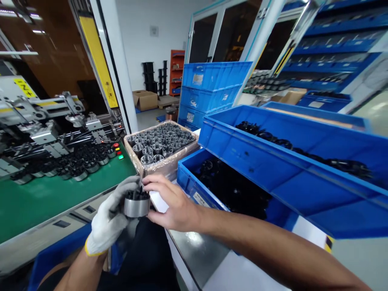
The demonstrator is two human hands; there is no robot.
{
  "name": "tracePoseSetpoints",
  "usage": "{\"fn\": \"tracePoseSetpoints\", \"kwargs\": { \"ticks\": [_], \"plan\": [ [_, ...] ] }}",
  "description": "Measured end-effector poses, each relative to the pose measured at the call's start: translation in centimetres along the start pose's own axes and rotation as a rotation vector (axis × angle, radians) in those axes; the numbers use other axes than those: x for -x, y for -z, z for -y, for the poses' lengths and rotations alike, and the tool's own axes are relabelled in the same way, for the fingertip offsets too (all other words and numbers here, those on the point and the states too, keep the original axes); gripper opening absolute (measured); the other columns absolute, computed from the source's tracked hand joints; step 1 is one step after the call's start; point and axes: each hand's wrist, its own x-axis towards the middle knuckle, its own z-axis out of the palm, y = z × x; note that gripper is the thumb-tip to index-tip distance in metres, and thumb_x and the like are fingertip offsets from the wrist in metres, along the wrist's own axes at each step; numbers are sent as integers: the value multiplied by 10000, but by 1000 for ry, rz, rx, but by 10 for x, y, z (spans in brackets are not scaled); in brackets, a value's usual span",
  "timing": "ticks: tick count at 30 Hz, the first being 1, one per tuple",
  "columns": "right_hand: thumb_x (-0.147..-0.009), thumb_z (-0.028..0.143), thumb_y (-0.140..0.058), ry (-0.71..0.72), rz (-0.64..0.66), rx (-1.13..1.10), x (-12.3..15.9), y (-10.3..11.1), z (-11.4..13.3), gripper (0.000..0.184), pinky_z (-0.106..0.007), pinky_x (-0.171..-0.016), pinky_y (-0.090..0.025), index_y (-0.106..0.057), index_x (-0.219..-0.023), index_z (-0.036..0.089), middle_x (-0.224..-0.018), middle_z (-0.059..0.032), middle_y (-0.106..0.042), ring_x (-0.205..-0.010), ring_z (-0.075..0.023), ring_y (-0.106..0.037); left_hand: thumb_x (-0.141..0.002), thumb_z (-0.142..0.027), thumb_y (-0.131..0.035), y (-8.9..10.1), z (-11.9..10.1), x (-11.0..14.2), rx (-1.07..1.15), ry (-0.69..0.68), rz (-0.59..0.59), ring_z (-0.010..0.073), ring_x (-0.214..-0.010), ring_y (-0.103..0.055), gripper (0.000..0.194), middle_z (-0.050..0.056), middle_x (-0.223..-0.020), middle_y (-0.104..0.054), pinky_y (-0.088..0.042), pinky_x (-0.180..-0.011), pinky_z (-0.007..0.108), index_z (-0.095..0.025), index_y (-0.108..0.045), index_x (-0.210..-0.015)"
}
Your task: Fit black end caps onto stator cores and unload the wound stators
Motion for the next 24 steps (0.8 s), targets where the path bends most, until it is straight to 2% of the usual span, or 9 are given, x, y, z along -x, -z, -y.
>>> {"fn": "tracePoseSetpoints", "kwargs": {
  "ticks": [2, 4, 5, 7, 11, 16, 20, 22, 24],
  "plan": [
    [-808, 127, -709, 20, -21, 5, 1, -1, -1, 472, -337, -953, -591, -527, -1240, 184, -1186, -147, -647, -1133, -209, -659, -867, -348, -716, 1, 7, 4, 36, 76, 35, 288, -1480, -409, 666, 56, -1597, -426, -451, -1171, 404, -365, -477, -1488],
    [-777, 118, -709, 39, -17, 47, 4, -3, -1, 460, -316, -904, -601, -541, -1203, 167, -1134, -141, -646, -1081, -207, -665, -755, -290, -822, 1, 10, 6, -29, 99, 8, 321, -1466, -422, 892, 87, -1604, -404, -475, -1147, 438, -363, -395, -1535],
    [-764, 112, -702, 50, -8, 71, 6, -4, -1, 470, -311, -894, -603, -544, -1206, 154, -1122, -144, -647, -1070, -211, -666, -702, -279, -866, 0, 10, 5, -87, 85, -12, 330, -1440, -451, 945, 100, -1576, -428, -485, -1135, 450, -355, -404, -1523],
    [-755, 107, -680, 59, 4, 108, 8, -6, 0, 514, -314, -901, -606, -539, -1248, 137, -1115, -143, -658, -1069, -217, -668, -679, -293, -895, -2, 6, 1, -205, 11, -24, 314, -1357, -531, 845, 104, -1464, -520, -497, -1112, 456, -325, -505, -1428],
    [-776, 109, -655, 47, -6, 138, 10, -7, 1, 520, -319, -898, -612, -530, -1279, 155, -1092, -117, -684, -1049, -210, -683, -794, -355, -828, -5, -5, -9, -308, -118, 4, 230, -1162, -651, 514, 75, -1227, -642, -556, -1000, 369, -279, -616, -1257],
    [-800, 110, -640, 38, 31, 134, 7, -6, 4, 530, -324, -875, -625, -519, -1310, 188, -1090, -105, -690, -1036, -213, -694, -799, -354, -827, -2, -8, -11, -361, -187, 19, 213, -1114, -671, 485, 65, -1200, -671, -568, -968, 345, -273, -622, -1230],
    [-812, 93, -637, 35, 55, 119, 8, -5, 4, 519, -331, -883, -631, -527, -1310, 192, -1103, -113, -694, -1044, -222, -698, -764, -363, -852, -9, -5, -4, -306, -140, -31, 218, -1079, -680, 495, 58, -1168, -690, -571, -965, 346, -263, -641, -1200],
    [-841, 122, -650, 23, 89, 155, 9, -5, 1, 463, -343, -906, -629, -544, -1287, 184, -1154, -128, -687, -1090, -231, -692, -736, -334, -873, -11, -4, 1, -261, -36, -76, 217, -1108, -675, 518, 53, -1193, -687, -569, -977, 352, -270, -636, -1192],
    [-878, 201, -678, 21, 115, 214, 10, -4, -7, 421, -368, -916, -629, -558, -1280, 172, -1213, -152, -673, -1143, -254, -679, -707, -268, -877, -6, -3, 5, -263, 89, -134, 225, -1193, -650, 530, 58, -1299, -652, -559, -1011, 368, -281, -615, -1167]
  ]
}}
